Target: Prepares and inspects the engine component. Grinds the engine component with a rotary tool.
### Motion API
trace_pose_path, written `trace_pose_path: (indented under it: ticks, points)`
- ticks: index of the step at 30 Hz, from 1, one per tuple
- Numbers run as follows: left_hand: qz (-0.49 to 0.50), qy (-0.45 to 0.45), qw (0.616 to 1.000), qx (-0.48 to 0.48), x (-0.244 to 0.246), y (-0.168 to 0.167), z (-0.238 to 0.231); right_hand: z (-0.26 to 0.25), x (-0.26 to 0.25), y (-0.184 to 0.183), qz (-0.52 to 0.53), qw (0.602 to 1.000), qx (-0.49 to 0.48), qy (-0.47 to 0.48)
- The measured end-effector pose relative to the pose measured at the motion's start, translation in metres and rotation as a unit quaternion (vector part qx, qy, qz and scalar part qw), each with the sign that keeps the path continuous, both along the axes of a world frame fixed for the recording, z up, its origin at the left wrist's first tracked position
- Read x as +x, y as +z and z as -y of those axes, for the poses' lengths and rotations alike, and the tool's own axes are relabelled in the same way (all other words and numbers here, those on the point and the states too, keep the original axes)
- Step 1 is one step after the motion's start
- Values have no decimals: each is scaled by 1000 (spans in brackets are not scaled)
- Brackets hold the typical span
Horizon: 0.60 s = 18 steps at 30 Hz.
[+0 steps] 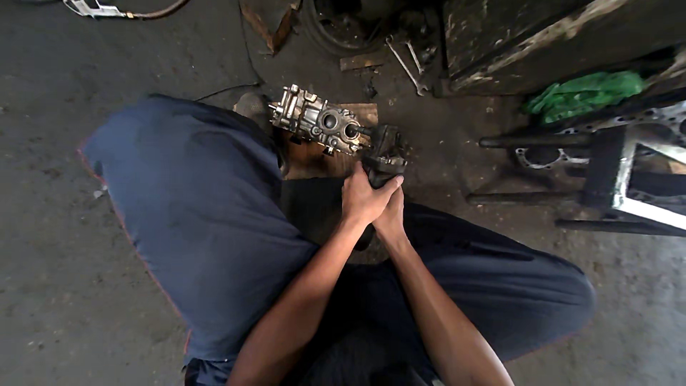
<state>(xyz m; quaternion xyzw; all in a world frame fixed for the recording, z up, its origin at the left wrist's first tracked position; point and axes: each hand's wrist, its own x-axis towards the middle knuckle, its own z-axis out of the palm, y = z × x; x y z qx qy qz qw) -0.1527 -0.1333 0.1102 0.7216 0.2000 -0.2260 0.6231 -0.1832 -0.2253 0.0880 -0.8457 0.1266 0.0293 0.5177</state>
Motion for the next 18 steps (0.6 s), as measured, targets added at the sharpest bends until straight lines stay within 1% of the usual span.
trace_pose_path:
  ticks: [3,6,9,18]
  points:
    - [1,1,1000,-2,-3,1,1,-2,-3,5,-4,1000,-19,-3]
    - [-9,-3,1000,-3,-4,11,-1,-3,-5,11,-7,1000,-29,-10]
    - [-12,-15,1000,7,-4,15,-1,-2,-6,12,-3,1000,-16,-11]
    - [13,7,1000,2,-2,-1,-2,-6,2,6,-30,999,-14,-16]
